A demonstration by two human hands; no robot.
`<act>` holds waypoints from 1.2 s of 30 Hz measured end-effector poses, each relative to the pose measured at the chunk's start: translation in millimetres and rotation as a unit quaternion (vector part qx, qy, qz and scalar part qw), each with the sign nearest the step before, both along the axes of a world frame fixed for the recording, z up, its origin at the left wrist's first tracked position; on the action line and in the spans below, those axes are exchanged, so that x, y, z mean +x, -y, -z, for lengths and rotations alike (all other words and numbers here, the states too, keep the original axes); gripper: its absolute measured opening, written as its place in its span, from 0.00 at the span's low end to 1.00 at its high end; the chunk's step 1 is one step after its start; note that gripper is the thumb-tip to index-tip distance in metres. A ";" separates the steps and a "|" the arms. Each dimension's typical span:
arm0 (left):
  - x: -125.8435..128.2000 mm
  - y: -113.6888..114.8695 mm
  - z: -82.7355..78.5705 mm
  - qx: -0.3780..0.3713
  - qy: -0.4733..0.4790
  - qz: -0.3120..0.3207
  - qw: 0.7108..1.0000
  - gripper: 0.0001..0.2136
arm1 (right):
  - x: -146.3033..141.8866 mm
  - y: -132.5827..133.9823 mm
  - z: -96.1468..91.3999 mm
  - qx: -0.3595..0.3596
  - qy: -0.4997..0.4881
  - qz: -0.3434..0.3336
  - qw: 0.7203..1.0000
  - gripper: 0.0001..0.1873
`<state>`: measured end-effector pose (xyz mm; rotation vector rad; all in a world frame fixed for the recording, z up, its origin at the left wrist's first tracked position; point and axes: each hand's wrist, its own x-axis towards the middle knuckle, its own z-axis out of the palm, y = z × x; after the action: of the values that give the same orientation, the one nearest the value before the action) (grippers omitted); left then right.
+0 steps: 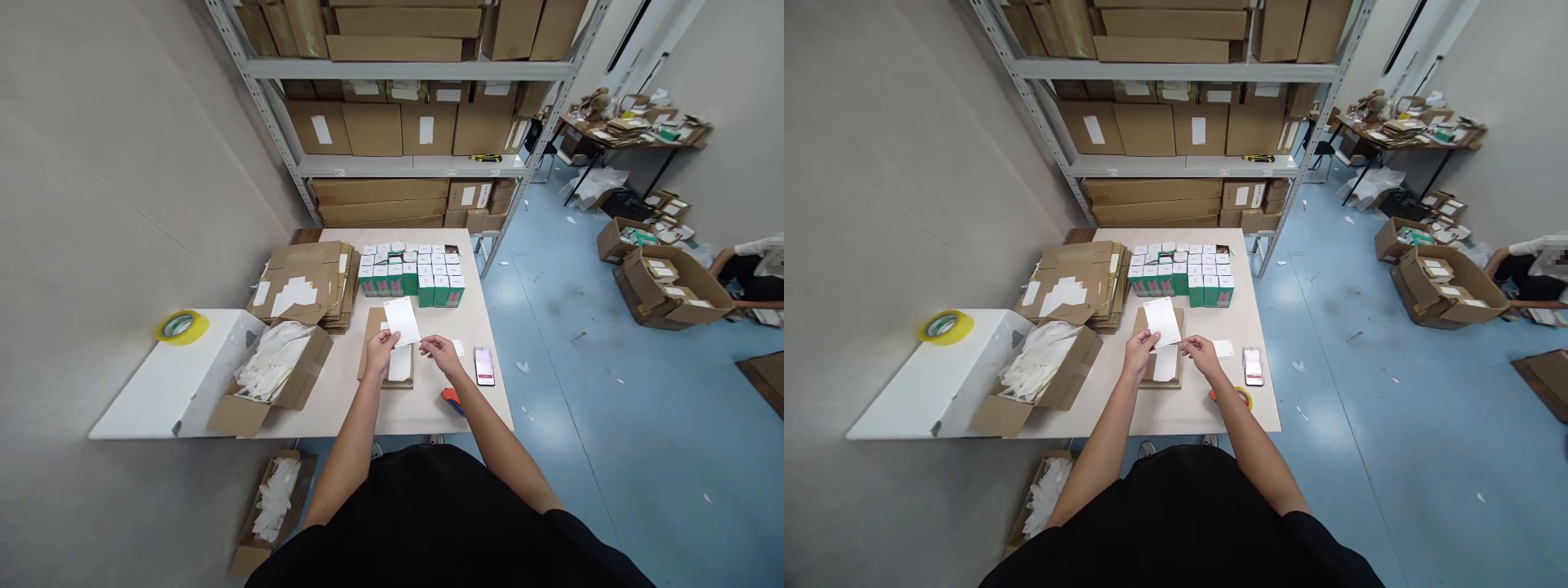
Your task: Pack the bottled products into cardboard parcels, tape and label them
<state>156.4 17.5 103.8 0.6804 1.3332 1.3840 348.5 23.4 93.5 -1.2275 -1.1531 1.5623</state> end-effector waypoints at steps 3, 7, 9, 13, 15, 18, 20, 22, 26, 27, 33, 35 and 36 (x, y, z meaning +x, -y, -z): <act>-1.6 1.8 -5.7 0.010 -0.002 0.001 1.000 0.24 | -5.9 3.2 -3.1 0.009 -0.012 0.017 1.000 0.13; -2.1 4.0 -9.6 0.015 0.003 0.003 1.000 0.24 | -10.9 3.4 -6.2 0.015 -0.018 0.039 0.999 0.12; -1.5 4.6 -11.1 0.012 0.003 0.001 1.000 0.24 | -12.1 3.0 -6.9 0.011 -0.016 0.043 0.999 0.12; 0.5 4.7 -12.5 0.008 0.005 0.000 1.000 0.24 | -13.1 2.0 -6.5 0.007 -0.016 0.044 0.999 0.11; 1.4 4.2 -11.7 0.009 0.006 0.000 1.000 0.24 | -13.1 1.5 -5.7 0.006 -0.017 0.043 0.999 0.10; 2.3 3.1 -8.8 0.011 0.005 0.002 1.000 0.24 | -12.8 0.4 -4.6 0.005 -0.019 0.043 0.999 0.10; 2.8 2.4 -6.7 0.012 0.006 0.002 1.000 0.24 | -12.4 -0.4 -4.0 0.005 -0.020 0.041 0.999 0.10; 2.9 2.0 -4.8 0.012 0.006 0.002 1.000 0.24 | -12.0 -1.2 -3.7 0.007 -0.019 0.037 0.999 0.10; 2.5 0.8 0.3 0.009 -0.004 -0.001 1.000 0.23 | -11.5 -2.5 -4.2 0.015 -0.020 0.028 0.999 0.10; 2.3 0.5 2.1 0.004 -0.008 -0.002 1.000 0.23 | -11.4 -2.7 -4.6 0.018 -0.023 0.025 0.999 0.11; 4.4 3.7 4.6 -0.017 -0.100 -0.060 0.993 0.30 | -10.6 -2.3 -9.1 0.054 -0.037 0.007 0.998 0.15; 7.8 7.5 -2.1 0.024 -0.137 -0.023 0.990 0.24 | -10.4 -2.0 -10.9 0.065 -0.037 0.001 0.997 0.16; 10.0 9.6 -6.5 0.045 -0.143 0.014 0.989 0.20 | -10.5 -1.9 -11.8 0.068 -0.036 -0.003 0.997 0.17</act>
<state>166.4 7.9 110.3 0.9860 1.4833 1.3665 338.1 25.2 105.2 -1.0699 -1.1970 1.4949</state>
